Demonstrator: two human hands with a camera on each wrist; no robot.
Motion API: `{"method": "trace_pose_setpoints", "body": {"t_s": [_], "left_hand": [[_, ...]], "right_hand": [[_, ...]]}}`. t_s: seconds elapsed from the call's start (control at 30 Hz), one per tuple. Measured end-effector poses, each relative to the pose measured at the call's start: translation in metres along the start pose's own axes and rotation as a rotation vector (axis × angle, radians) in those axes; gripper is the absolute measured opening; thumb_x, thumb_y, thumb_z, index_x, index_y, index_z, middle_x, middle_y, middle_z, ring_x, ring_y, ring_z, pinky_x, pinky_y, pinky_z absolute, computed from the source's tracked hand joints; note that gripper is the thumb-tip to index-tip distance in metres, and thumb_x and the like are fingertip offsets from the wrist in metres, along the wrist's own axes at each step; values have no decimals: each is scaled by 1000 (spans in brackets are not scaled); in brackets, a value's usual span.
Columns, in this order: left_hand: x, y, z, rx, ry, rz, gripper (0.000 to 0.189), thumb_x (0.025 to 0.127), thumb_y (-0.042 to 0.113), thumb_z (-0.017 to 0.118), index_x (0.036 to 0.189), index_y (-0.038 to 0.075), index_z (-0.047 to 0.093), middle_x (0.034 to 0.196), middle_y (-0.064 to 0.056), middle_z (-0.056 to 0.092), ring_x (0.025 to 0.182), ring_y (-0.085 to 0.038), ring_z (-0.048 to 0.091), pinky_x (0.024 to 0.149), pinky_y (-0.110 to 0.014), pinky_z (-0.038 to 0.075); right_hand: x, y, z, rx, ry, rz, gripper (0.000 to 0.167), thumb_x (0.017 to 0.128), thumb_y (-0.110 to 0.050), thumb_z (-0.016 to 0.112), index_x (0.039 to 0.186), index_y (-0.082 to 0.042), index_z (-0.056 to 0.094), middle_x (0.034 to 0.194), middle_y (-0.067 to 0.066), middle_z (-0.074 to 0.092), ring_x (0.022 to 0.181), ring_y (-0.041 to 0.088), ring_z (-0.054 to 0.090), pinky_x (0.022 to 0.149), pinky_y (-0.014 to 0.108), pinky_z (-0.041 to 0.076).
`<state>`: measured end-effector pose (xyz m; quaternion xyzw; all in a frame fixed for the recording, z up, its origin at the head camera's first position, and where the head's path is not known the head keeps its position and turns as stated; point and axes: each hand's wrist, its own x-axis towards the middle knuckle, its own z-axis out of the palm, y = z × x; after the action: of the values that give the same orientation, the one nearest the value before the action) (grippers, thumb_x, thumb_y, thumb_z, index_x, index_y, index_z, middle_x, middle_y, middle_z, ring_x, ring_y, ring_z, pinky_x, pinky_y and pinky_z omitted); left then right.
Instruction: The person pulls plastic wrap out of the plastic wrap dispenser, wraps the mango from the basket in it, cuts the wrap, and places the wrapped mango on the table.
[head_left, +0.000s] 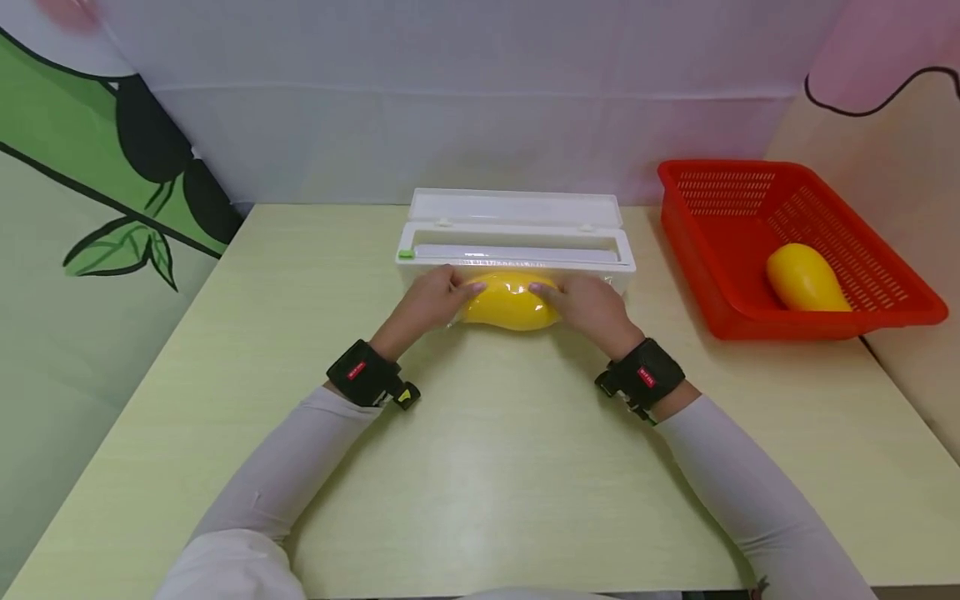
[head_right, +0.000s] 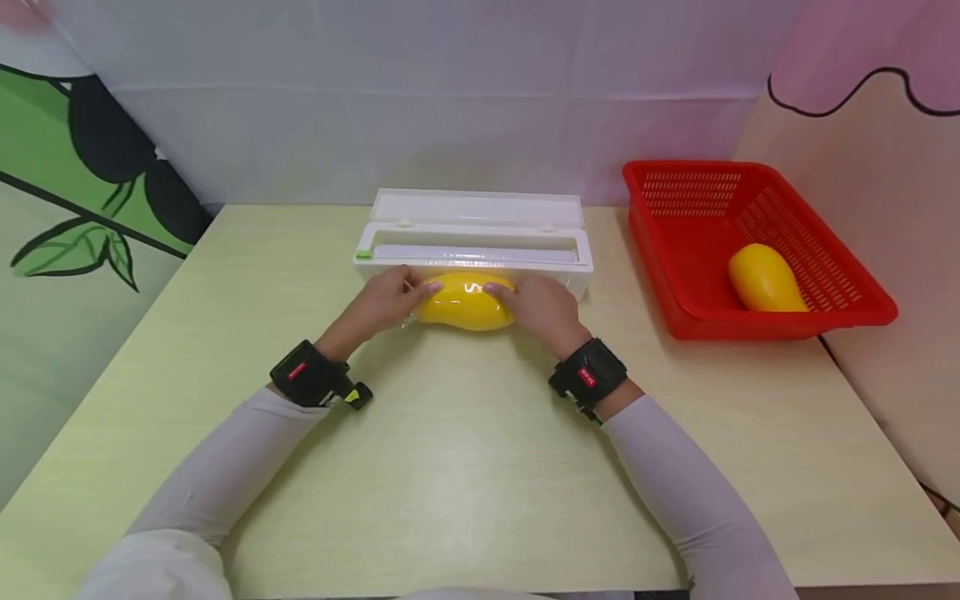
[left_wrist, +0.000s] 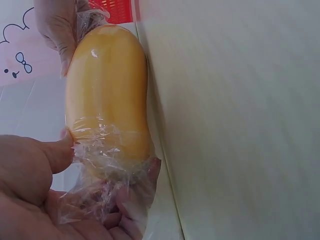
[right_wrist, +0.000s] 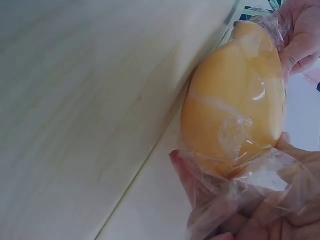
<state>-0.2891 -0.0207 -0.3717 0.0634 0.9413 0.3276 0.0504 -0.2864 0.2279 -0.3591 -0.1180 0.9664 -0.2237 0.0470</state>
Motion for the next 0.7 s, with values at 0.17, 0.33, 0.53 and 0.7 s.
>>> {"method": "trace_pose_setpoints", "body": {"t_s": [0.17, 0.33, 0.53, 0.7], "left_hand": [[0, 2, 0, 13, -3, 8, 45, 100, 47, 56, 106, 3, 56, 95, -11, 59, 80, -26, 55, 69, -34, 45], [-2, 4, -2, 19, -12, 14, 43, 100, 46, 56, 106, 3, 56, 94, -11, 59, 80, -26, 55, 68, -34, 44], [-3, 3, -2, 29, -13, 18, 43, 100, 46, 55, 105, 3, 55, 90, -10, 59, 76, -25, 55, 66, -33, 45], [-7, 6, -2, 71, -11, 30, 43, 101, 47, 54, 102, 4, 56, 83, -9, 59, 70, -24, 55, 62, -32, 44]], "right_hand": [[0, -1, 2, -51, 13, 25, 59, 100, -60, 44, 70, -10, 55, 68, 5, 46, 67, 25, 50, 58, 33, 35], [1, -4, 5, -123, 29, 25, 62, 101, -59, 41, 61, -12, 48, 62, 2, 38, 58, 23, 45, 51, 31, 31], [-1, -4, 7, -127, 68, -32, 60, 101, -56, 44, 61, -12, 46, 61, 1, 35, 56, 22, 42, 50, 31, 29], [-1, 0, 9, -98, 93, -96, 57, 102, -53, 45, 63, -12, 46, 62, 1, 35, 57, 22, 41, 52, 32, 30]]}}
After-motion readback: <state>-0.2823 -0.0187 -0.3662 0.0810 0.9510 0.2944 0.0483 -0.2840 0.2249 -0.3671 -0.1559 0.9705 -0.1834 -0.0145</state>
